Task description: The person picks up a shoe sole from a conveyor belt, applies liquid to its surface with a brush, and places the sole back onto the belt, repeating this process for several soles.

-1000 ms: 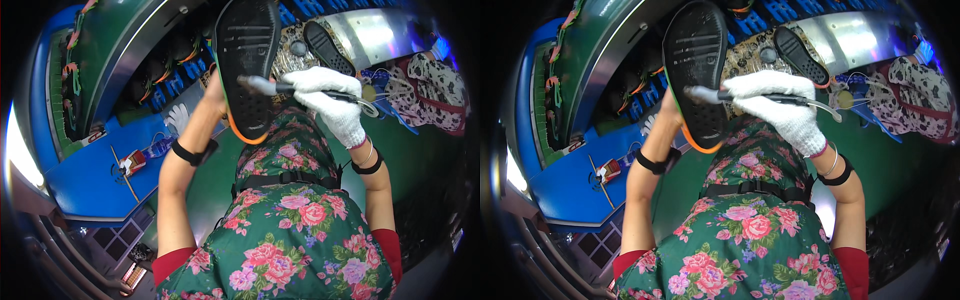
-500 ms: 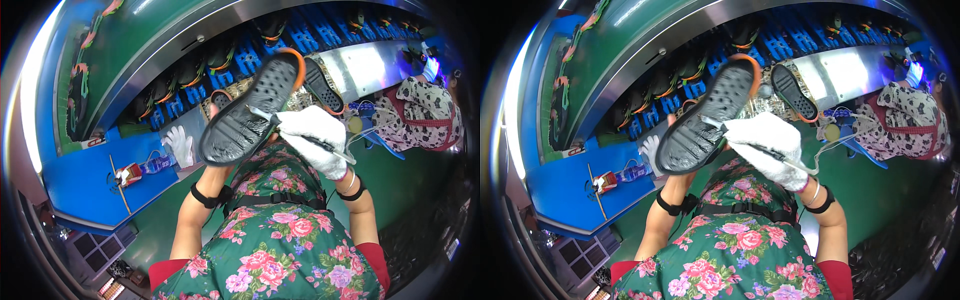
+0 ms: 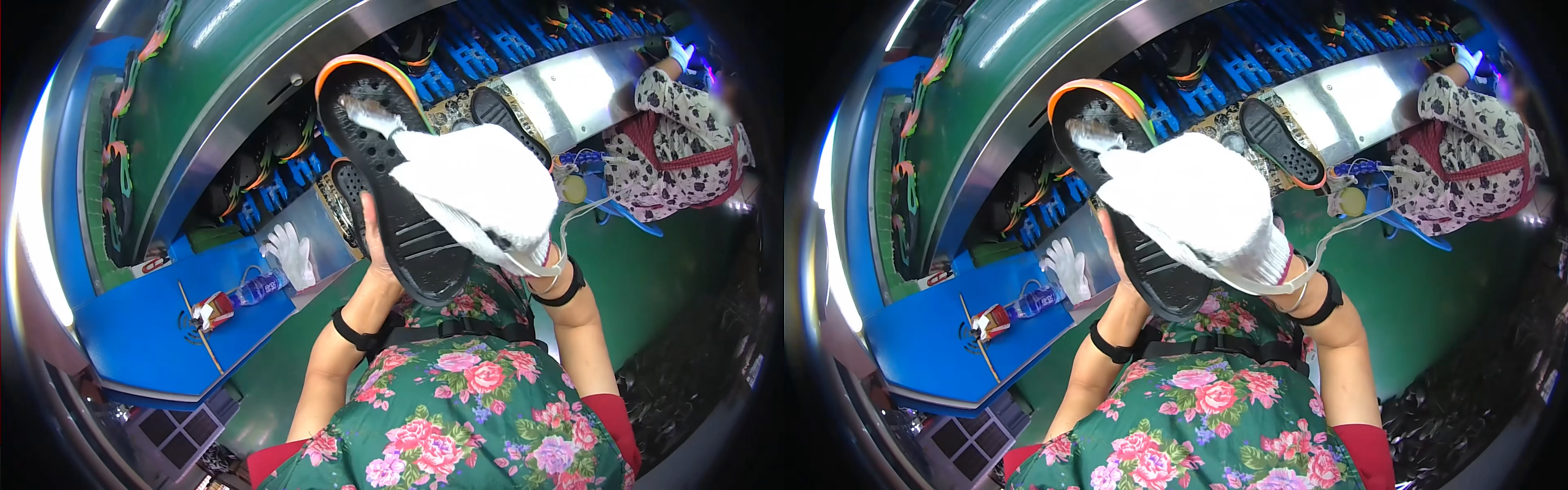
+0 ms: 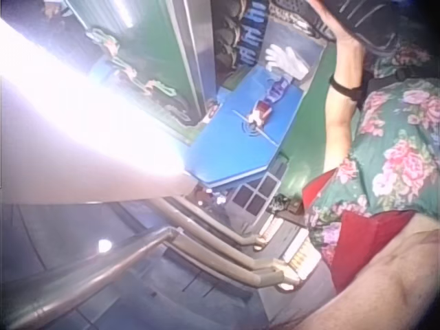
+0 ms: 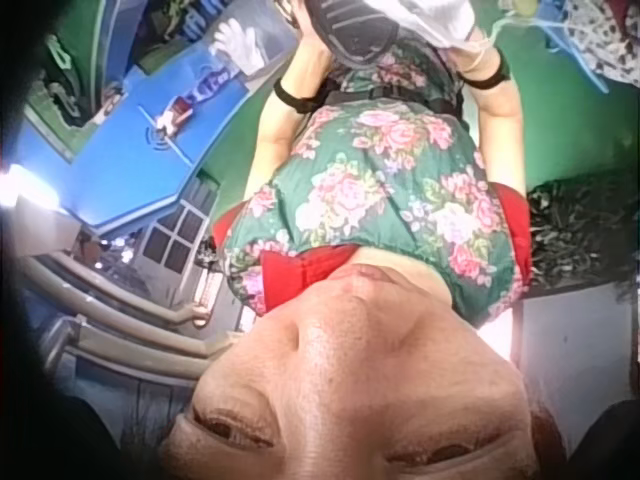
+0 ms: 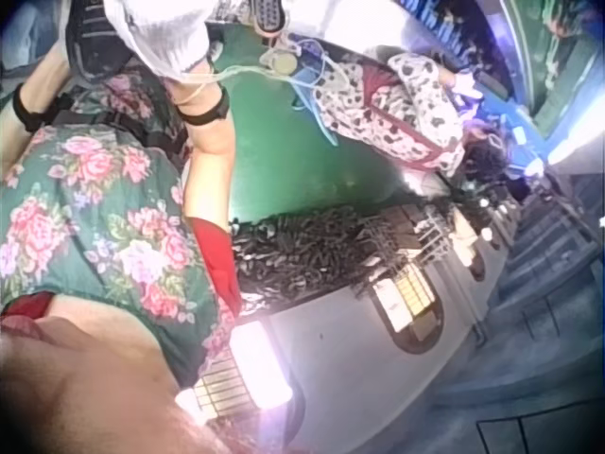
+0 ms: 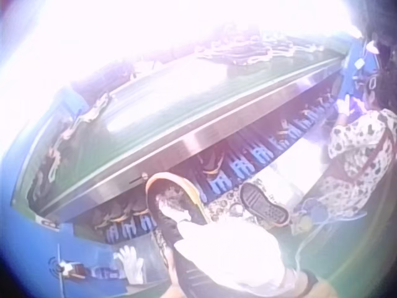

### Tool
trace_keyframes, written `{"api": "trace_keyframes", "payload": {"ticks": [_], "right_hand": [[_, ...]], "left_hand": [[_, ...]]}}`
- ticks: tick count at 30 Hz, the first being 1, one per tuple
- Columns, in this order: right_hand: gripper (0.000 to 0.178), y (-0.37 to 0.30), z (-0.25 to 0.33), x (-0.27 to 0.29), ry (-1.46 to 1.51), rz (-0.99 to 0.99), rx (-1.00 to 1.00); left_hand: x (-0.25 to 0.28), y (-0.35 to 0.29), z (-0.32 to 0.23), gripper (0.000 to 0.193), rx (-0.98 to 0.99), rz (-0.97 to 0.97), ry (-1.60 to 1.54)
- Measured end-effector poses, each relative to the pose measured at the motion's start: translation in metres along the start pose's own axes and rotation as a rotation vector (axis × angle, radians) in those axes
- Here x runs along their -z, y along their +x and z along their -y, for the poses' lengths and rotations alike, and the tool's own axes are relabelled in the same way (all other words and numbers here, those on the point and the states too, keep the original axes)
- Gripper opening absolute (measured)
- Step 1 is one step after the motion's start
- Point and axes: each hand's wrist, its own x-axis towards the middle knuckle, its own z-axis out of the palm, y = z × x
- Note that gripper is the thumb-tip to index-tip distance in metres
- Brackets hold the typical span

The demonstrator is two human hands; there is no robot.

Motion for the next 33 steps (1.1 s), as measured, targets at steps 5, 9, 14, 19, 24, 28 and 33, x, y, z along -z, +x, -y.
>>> {"api": "trace_keyframes", "payload": {"ticks": [5,9,14,19,24,28,33], "right_hand": [[0.039,0.003,0.008,-0.017,-0.053,-0.011,0.169],[0.035,-0.012,-0.003,-0.032,0.165,-0.083,0.052],[0.036,0.002,0.014,-0.023,0.113,-0.087,0.089],[0.035,-0.006,-0.006,-0.015,0.152,-0.157,0.032],[0.036,-0.025,0.002,-0.047,0.213,-0.093,0.062],[0.032,-0.013,-0.002,-0.03,0.196,-0.171,0.035],[0.035,-0.034,0.005,-0.056,0.23,-0.046,0.05]], "left_hand": [[0.015,-0.001,0.003,0.087,-0.014,0.075,0.061],[0.017,-0.003,-0.006,0.09,-0.071,-0.161,0.353],[0.014,0.001,-0.009,0.095,-0.074,-0.23,0.539],[-0.007,0.014,-0.01,0.088,-0.039,-0.035,0.089],[-0.008,0.026,-0.015,0.106,0.013,0.215,0.365],[-0.008,0.022,-0.023,0.103,-0.136,-0.096,0.304],[-0.012,0.033,-0.033,0.101,0.132,0.204,0.311]]}}
